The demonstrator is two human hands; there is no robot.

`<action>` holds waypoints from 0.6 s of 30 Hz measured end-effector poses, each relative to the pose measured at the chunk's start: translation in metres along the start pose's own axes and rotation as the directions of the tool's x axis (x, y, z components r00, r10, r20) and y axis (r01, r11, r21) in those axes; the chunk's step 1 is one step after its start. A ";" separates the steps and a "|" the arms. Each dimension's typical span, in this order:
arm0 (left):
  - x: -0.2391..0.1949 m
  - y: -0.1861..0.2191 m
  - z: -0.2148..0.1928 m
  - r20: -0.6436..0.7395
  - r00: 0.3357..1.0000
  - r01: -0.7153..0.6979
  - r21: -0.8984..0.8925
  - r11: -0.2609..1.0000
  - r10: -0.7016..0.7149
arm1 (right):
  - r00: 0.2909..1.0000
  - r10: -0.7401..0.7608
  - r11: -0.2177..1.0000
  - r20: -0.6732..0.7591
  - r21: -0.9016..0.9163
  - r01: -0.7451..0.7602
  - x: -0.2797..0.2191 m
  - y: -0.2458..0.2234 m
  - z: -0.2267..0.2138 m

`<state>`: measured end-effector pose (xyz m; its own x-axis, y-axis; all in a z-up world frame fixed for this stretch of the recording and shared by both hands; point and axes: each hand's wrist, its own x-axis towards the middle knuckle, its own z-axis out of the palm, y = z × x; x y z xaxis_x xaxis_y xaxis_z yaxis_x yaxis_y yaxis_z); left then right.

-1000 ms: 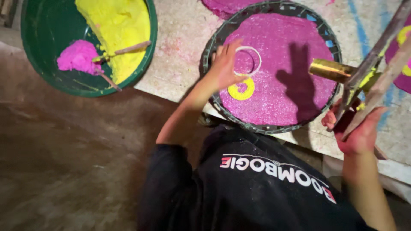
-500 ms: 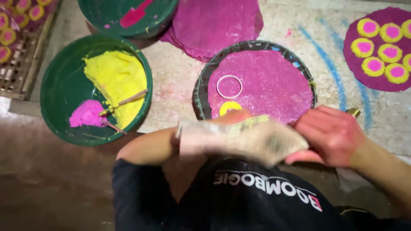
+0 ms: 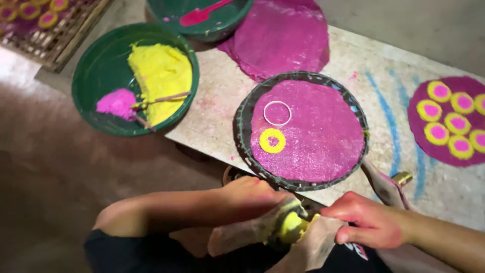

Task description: The person uses a wooden applicator to scoop yellow and pink powders from green basins and applies them into circular molds on a purple surface. They repeatedly fill the molds with yellow powder first, then add pink powder into the center of each yellow ring.

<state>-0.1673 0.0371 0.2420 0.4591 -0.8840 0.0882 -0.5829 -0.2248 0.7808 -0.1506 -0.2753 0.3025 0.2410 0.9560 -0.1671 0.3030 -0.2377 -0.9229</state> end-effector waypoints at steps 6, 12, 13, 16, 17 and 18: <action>-0.032 -0.075 0.019 -0.136 0.928 0.349 -0.008 0.937 -0.347 | 0.971 -0.220 0.973 -0.092 -0.099 0.211 -0.008 0.027 -0.013; -0.089 -0.078 -0.009 -0.024 0.973 0.059 -0.937 0.345 -0.231 | 0.983 -0.178 0.032 0.043 -0.998 0.049 0.025 -0.009 -0.101; -0.085 -0.077 -0.004 -0.002 0.977 0.056 -0.963 0.265 -0.212 | 0.958 -0.275 -0.037 0.080 -0.997 0.073 0.047 -0.010 -0.113; -0.081 -0.078 0.018 -0.206 0.955 -0.209 -0.978 0.006 -0.213 | 0.824 -0.541 -0.086 0.169 -0.986 0.146 0.120 -0.013 -0.148; -0.085 -0.083 0.019 -0.253 0.905 -0.240 -0.967 0.080 -0.342 | 0.811 -0.578 -0.055 0.087 -0.996 0.068 0.145 -0.009 -0.148; -0.096 -0.092 0.016 -0.355 0.825 -0.283 -0.933 0.222 -0.440 | 0.792 -0.611 -0.019 0.004 -1.000 -0.009 0.173 -0.003 -0.145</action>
<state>-0.1682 0.1360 0.1522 0.8729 -0.4852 -0.0511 0.3662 0.5825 0.7257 0.0234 -0.1344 0.3269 0.0017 0.9027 0.4302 0.9140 -0.1760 0.3656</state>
